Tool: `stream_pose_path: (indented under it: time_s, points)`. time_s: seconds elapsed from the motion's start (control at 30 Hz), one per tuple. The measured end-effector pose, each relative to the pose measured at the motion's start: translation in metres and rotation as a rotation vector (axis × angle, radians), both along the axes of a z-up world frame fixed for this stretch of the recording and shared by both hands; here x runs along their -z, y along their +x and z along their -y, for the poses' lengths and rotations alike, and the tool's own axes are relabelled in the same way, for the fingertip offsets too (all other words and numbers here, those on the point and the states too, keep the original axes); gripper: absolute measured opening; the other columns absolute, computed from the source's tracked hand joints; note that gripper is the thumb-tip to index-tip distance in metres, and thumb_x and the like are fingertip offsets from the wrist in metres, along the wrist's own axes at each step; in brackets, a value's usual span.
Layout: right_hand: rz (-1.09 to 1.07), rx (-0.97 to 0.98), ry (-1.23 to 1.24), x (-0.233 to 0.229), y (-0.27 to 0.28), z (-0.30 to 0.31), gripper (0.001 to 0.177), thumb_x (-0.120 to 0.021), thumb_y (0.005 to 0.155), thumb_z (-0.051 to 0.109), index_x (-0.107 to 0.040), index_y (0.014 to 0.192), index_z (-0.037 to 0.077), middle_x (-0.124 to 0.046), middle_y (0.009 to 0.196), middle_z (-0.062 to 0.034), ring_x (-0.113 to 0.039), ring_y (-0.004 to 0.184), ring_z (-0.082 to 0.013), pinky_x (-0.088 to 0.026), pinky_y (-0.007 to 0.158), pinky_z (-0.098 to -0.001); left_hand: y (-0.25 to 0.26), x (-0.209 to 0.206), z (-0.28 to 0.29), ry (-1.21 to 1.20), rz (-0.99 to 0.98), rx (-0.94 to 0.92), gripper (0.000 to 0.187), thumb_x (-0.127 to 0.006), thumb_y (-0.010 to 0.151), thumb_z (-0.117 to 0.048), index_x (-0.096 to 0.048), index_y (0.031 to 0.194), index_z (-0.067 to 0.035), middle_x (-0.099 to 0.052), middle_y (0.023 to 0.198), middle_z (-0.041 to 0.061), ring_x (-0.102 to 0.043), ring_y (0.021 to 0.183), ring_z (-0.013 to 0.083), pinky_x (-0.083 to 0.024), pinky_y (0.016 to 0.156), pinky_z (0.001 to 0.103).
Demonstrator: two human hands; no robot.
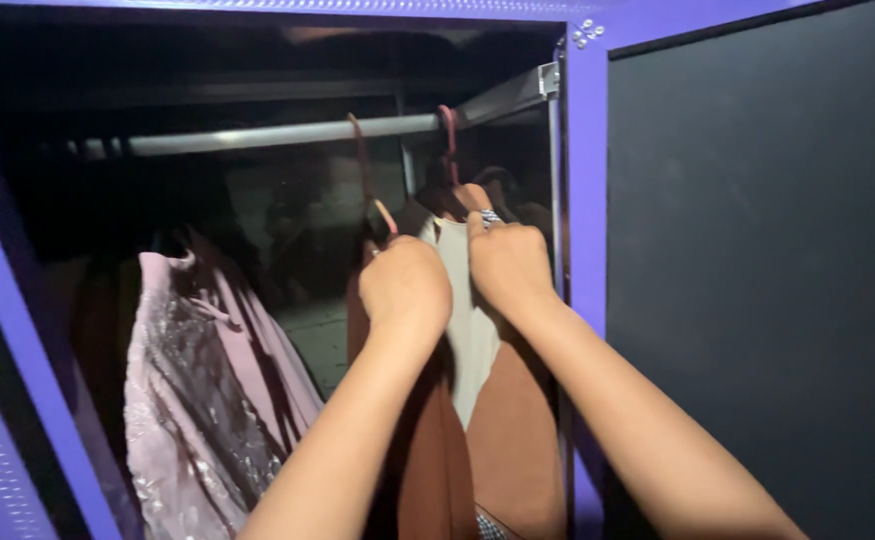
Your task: Hanging a brown dress on a pink hanger and placing it in a closet.
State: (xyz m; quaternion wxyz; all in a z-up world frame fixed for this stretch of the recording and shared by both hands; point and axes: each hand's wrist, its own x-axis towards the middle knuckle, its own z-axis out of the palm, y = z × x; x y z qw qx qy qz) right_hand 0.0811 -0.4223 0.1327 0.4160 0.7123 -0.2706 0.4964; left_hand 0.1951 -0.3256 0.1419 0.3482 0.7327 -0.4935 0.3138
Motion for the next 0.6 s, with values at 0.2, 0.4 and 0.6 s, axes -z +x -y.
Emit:
stream_pose_path:
  time_s: [0.2,0.4,0.6]
  points:
    - [0.012,-0.035,0.004,-0.001,-0.002,-0.006,0.024,-0.055,0.093,0.009,-0.074,0.106,-0.001,-0.074,0.078,-0.0135,-0.071,0.062,-0.0273,-0.053,0.053,-0.0397,-0.009,-0.003,-0.007,0.067,0.057,0.095,0.017,-0.06,0.087,-0.009,-0.071,0.093,0.002,-0.074,0.093,0.021,-0.076,0.083,0.035,-0.06,0.07,0.043]
    - [-0.015,-0.012,0.065,-0.002,-0.002,-0.007,0.026,-0.055,0.092,0.01,-0.074,0.108,0.0,-0.072,0.071,-0.0122,-0.071,0.06,-0.0268,-0.053,0.052,-0.0391,-0.01,0.002,0.01,-0.046,0.07,0.234,0.017,-0.06,0.087,-0.01,-0.072,0.085,0.001,-0.074,0.083,0.023,-0.074,0.08,0.0382,-0.059,0.071,0.046]
    - [-0.023,-0.027,0.134,-0.003,-0.003,-0.006,0.027,-0.057,0.087,0.014,-0.07,0.108,0.0,-0.072,0.072,-0.0108,-0.071,0.063,-0.0269,-0.053,0.052,-0.0388,-0.012,0.004,0.034,-0.102,0.255,0.321,0.016,-0.059,0.084,-0.008,-0.071,0.082,0.001,-0.073,0.082,0.022,-0.073,0.074,0.0395,-0.058,0.066,0.049]
